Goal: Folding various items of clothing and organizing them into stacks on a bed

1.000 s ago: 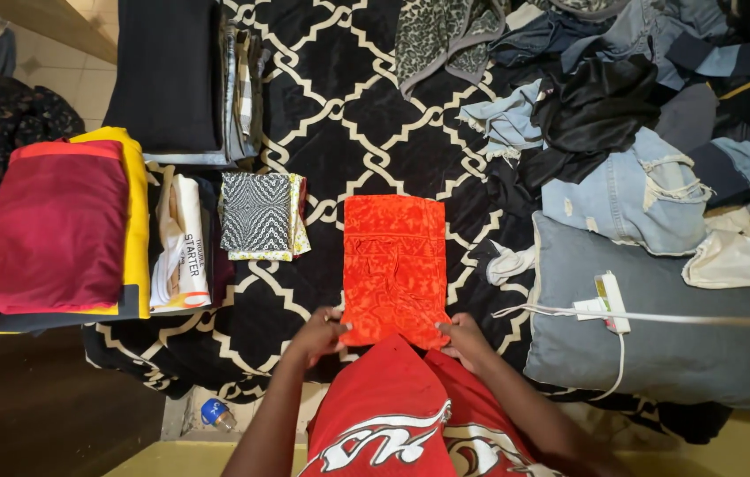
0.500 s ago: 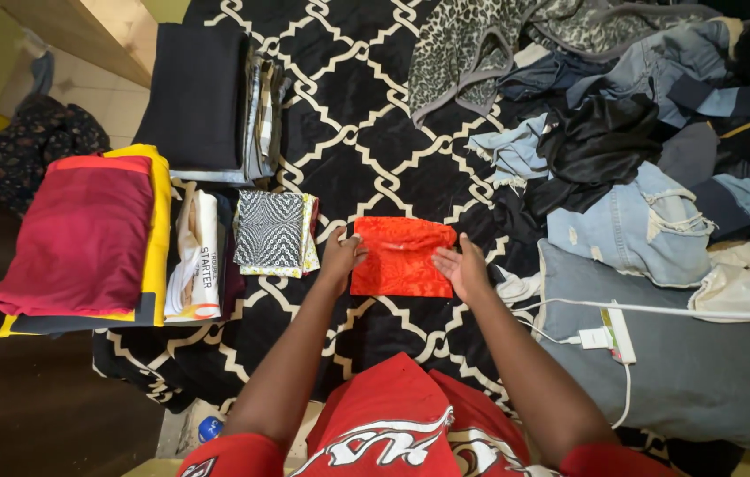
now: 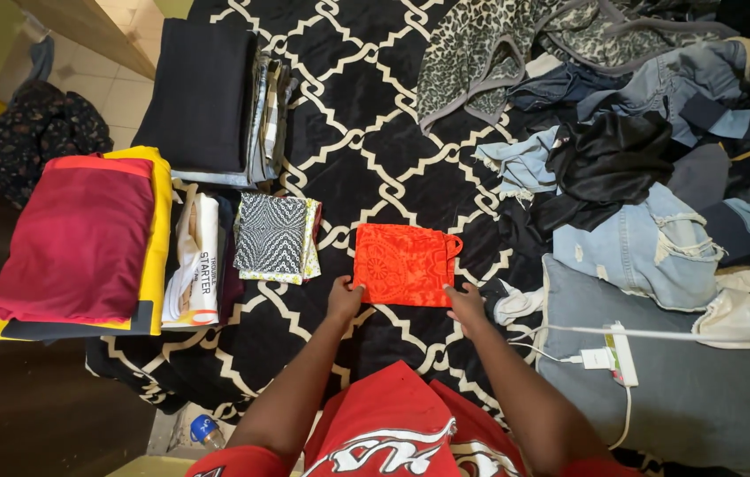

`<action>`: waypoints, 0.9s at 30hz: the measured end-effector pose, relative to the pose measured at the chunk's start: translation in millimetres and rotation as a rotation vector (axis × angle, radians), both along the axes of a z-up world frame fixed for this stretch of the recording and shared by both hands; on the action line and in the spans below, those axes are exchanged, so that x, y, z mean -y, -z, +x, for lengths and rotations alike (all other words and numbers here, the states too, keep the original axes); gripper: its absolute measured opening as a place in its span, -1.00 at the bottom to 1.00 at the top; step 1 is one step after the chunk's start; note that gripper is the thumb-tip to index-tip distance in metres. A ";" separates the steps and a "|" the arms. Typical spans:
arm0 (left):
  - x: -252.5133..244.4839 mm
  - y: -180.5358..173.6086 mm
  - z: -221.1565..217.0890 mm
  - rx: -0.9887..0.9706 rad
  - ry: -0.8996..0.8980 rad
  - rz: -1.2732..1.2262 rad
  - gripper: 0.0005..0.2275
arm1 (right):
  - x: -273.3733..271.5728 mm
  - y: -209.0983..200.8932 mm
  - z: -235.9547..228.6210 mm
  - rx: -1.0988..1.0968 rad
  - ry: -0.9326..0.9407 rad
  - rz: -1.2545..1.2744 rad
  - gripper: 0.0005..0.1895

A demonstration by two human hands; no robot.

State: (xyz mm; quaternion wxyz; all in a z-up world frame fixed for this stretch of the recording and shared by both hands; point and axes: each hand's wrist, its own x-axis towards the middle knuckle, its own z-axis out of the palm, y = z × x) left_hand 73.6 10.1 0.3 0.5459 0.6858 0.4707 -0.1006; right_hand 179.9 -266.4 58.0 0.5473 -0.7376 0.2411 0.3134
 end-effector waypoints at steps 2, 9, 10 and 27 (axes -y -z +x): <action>3.0 -15.4 7.1 -0.005 0.027 0.039 -0.45 | -2.6 3.8 7.6 -0.019 0.000 0.017 -0.03; 2.2 19.1 27.8 -0.057 0.111 0.039 -0.58 | -1.8 60.6 18.7 -0.058 -0.035 0.012 -0.28; 2.0 7.9 24.1 -0.055 0.110 0.039 -0.58 | 0.9 58.4 16.3 -0.056 -0.036 0.012 -0.28; 24.6 -33.7 -113.9 0.086 -0.031 -0.340 -0.59 | 54.5 47.4 -93.6 -0.012 -0.316 -0.080 -0.43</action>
